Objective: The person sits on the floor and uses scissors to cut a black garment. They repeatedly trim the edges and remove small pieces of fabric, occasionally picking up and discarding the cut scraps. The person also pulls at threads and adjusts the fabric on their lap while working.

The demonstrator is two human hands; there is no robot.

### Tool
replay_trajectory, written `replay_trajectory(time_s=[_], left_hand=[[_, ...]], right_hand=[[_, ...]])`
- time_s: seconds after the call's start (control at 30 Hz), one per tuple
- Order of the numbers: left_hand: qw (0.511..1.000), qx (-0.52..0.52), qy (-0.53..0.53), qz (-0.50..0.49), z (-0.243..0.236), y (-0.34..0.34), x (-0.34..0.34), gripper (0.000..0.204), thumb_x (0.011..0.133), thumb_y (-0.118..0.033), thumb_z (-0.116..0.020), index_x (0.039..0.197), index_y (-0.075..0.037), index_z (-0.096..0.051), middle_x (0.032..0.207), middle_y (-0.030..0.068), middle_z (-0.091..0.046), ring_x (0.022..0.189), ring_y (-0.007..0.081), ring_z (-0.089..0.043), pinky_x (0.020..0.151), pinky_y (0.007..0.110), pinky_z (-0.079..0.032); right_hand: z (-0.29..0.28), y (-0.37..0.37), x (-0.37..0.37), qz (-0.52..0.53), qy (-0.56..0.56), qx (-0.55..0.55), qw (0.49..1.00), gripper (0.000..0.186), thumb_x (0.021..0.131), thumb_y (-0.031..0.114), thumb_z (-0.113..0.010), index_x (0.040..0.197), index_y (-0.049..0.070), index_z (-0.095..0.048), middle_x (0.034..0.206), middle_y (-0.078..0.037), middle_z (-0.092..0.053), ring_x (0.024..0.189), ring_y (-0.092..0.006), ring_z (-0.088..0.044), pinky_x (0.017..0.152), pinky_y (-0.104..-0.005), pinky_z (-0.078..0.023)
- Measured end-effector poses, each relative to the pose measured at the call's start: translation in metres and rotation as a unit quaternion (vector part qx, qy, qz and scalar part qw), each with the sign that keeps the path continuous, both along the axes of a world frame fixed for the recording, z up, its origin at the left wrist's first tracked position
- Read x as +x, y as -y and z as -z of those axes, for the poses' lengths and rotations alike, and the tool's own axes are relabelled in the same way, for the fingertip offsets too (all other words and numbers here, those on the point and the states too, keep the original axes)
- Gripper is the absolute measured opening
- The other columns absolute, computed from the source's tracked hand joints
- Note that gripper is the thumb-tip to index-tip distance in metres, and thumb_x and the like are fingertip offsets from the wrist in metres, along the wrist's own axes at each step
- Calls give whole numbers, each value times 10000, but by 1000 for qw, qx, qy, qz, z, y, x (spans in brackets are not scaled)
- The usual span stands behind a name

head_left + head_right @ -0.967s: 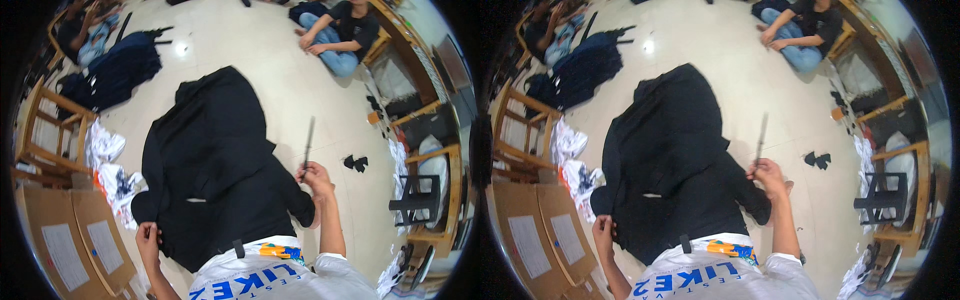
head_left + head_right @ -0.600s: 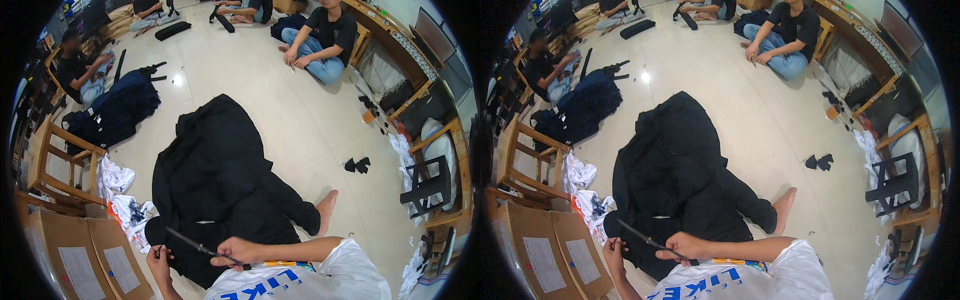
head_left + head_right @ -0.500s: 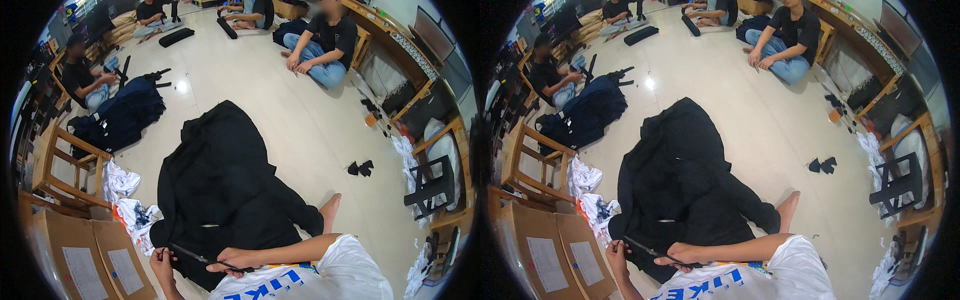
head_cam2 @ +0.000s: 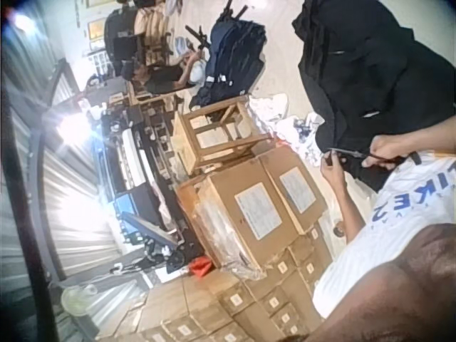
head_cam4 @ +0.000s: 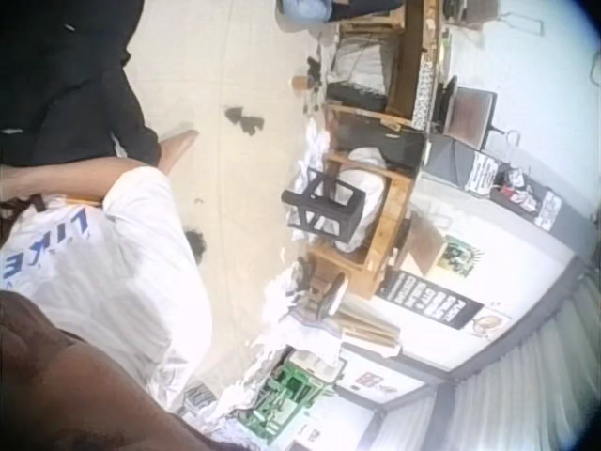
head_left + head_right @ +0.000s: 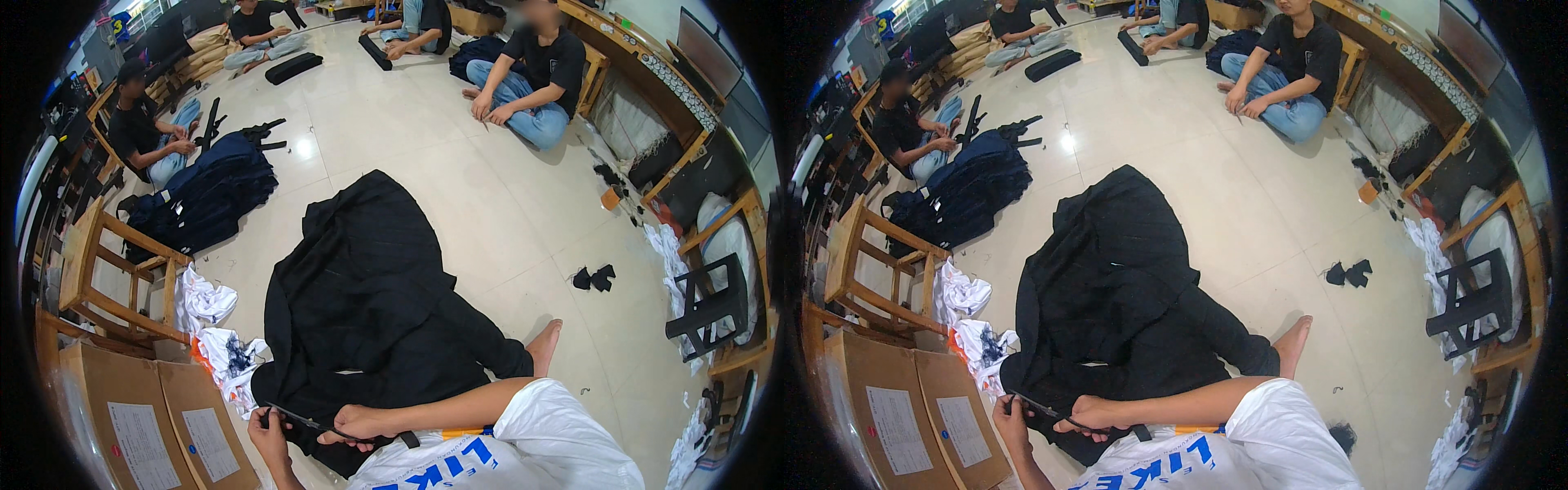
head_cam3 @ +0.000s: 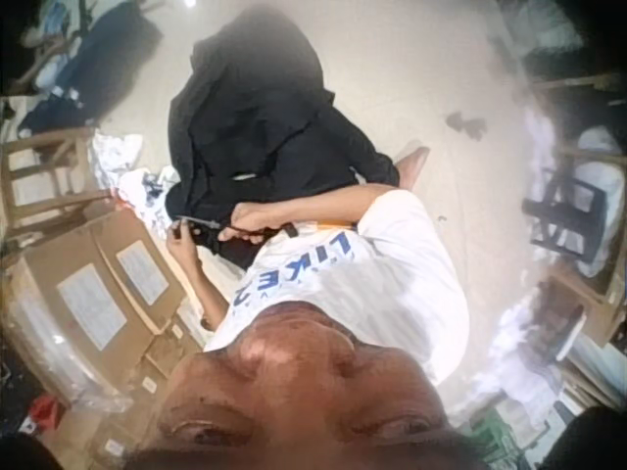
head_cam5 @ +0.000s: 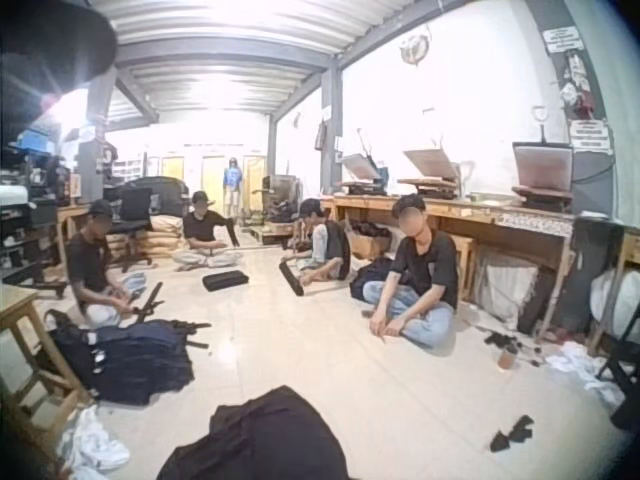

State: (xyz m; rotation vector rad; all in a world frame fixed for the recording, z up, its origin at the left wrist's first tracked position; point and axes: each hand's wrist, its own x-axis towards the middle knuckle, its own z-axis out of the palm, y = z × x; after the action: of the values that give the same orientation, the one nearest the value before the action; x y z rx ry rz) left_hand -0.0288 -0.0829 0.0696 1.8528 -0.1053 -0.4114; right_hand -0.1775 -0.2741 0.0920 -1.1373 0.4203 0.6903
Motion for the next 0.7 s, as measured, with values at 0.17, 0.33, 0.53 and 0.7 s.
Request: replay_trajectory(time_s=[0.17,0.33,0.53,0.7], left_hand=[[999,8,-31,6,-3,-1,-1,64,989,-87,-633,972,-31,-607,762,39,-626,614,101,-576,538,242,-476],[1000,12,-26,-6,-2,-1,0,60,974,-76,-635,958,-21,-615,743,38,-619,597,99,-563,521,233,-466],[999,32,-23,-11,3,-6,6,65,965,-76,-636,954,-13,-624,711,26,-595,556,89,-531,479,228,-415],[997,39,-54,-30,-23,-22,14,103,978,-163,-655,997,-62,-651,675,-18,-534,516,64,-464,450,217,-346]], right_hand=[[6,-4,3,23,2,-16,1000,512,887,440,-758,622,50,-557,594,-37,-555,462,-154,-572,429,-296,-458],[15,-6,4,17,-17,-14,1000,422,904,340,-754,684,44,-548,620,-31,-549,472,-130,-559,419,-282,-434],[10,-4,2,29,8,-6,1000,357,903,254,-745,682,30,-576,608,-42,-564,467,-135,-568,428,-279,-456],[-21,34,-11,58,53,-31,996,394,932,331,-774,745,22,-616,623,-36,-582,495,-116,-586,463,-261,-481]])
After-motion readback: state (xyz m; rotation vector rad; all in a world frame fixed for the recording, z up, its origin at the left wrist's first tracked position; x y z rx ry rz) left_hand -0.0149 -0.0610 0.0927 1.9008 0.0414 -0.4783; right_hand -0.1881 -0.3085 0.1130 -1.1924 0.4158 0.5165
